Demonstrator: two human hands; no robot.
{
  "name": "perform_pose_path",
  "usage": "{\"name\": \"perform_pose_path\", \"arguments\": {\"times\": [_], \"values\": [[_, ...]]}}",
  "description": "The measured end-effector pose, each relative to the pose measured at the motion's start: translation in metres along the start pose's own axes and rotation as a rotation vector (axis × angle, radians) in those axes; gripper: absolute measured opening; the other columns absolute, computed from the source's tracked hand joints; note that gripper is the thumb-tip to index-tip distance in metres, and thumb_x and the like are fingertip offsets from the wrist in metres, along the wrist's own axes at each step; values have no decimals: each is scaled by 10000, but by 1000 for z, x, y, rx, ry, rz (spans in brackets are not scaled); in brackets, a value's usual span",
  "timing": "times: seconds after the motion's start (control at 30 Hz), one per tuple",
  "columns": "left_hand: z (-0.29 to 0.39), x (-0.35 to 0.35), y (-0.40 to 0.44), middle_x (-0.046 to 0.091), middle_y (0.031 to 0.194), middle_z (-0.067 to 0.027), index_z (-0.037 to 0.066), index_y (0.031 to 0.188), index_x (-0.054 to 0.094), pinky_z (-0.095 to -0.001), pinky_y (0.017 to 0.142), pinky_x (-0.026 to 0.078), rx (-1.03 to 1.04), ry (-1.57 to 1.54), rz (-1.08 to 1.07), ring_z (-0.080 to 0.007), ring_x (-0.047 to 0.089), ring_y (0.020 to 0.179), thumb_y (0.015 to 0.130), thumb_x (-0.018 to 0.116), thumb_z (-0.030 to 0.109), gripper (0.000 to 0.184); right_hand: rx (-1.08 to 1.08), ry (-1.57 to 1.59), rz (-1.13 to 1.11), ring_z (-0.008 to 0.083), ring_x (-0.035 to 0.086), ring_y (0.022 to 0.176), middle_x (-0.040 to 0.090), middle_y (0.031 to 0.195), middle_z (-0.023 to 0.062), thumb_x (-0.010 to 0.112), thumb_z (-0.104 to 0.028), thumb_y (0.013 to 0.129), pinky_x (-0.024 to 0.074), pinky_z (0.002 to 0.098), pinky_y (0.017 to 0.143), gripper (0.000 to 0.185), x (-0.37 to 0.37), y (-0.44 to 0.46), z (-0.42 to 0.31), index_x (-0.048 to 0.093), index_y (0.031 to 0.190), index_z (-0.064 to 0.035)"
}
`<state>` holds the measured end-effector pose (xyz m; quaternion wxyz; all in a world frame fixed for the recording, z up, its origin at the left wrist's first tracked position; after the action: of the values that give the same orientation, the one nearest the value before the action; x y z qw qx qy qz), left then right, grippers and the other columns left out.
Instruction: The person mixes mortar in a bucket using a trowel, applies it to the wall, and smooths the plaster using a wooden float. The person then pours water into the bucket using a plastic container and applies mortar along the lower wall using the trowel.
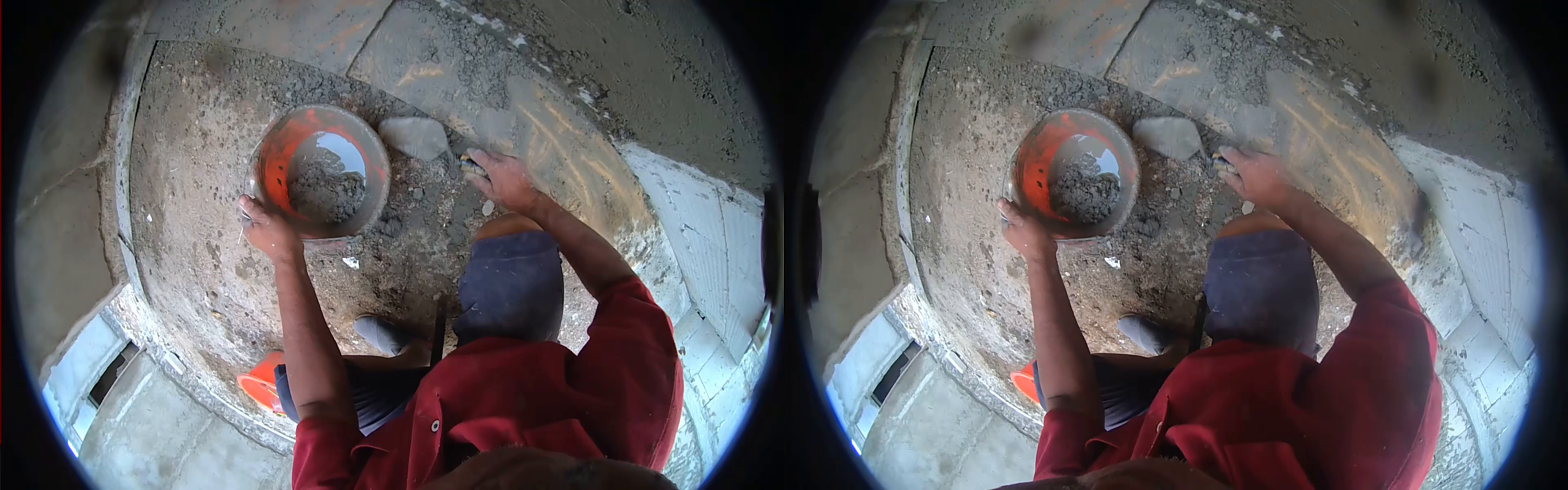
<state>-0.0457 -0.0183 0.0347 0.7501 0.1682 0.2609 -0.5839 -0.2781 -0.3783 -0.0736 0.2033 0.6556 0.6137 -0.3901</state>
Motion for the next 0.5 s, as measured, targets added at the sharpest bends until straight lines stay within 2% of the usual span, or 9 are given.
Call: {"name": "perform_pose_path", "arguments": {"times": [0.07, 0.17, 0.27, 0.37, 0.43, 0.5], "values": [[0, 0, 3, 693, 1030, -227, -147, 1135, 643, -429, 830, 522, -32, 4, 20, -291, 618, 880, 1116, 412, 501, 689, 122, 52, 70, 410, 698, 976, 716, 1052, 211, 643, -389, 997, 554, 490, 823, 402, 3, 26, 9, 617, 1283, -108], [-5, 3, 5, 695, 1040, -226, -152, 1145, 640, -430, 835, 525, -23, -30, -6, -291, 624, 893, 1114, 418, 509, 698, 98, 299, 156, 376, 704, 873, 705, 1002, 206, 622, -400, 1017, 545, 474, 758, 406, 5, 80, 28, 611, 1278, -90], [-5, 4, 7, 695, 1045, -221, -154, 1151, 638, -432, 836, 527, 18, -45, -14, -287, 626, 896, 1115, 406, 517, 710, 552, 808, 144, 333, 698, 846, 707, 1000, 176, 602, -418, 1032, 532, 458, 752, 434, -2, 68, 38, 603, 1322, -95], [-10, 1, 5, 694, 1038, -209, -148, 1144, 645, -431, 833, 526, 2, -32, -24, -279, 622, 892, 1116, 394, 524, 717, 366, 733, -9, 287, 702, 907, 725, 1006, 113, 586, -431, 1049, 545, 457, 762, 510, -24, 18, 45, 546, 1427, -91], [-11, 1, 6, 691, 1021, -195, -139, 1116, 652, -428, 830, 526, -29, -60, -17, -270, 615, 886, 1116, 392, 530, 718, 165, 343, -17, 273, 686, 934, 713, 1028, 113, 575, -410, 1038, 526, 429, 846, 467, -37, -15, 59, 591, 1403, -120], [-10, 1, 6, 684, 995, -177, -128, 1067, 658, -423, 826, 526, -73, -125, 9, -260, 606, 879, 1114, 393, 537, 718, 118, 270, -35, 291, 683, 941, 709, 1034, 145, 583, -409, 1030, 524, 435, 858, 462, -41, -36, 106, 603, 1379, -106]]}}
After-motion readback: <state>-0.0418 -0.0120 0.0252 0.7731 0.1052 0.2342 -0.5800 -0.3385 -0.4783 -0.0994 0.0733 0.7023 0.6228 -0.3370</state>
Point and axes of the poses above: each hand's wrist, its own y-axis towards the middle knuckle, its own x-axis out of the palm, z = x × y, the point moved 4 cm from there along y, towards the middle knuckle
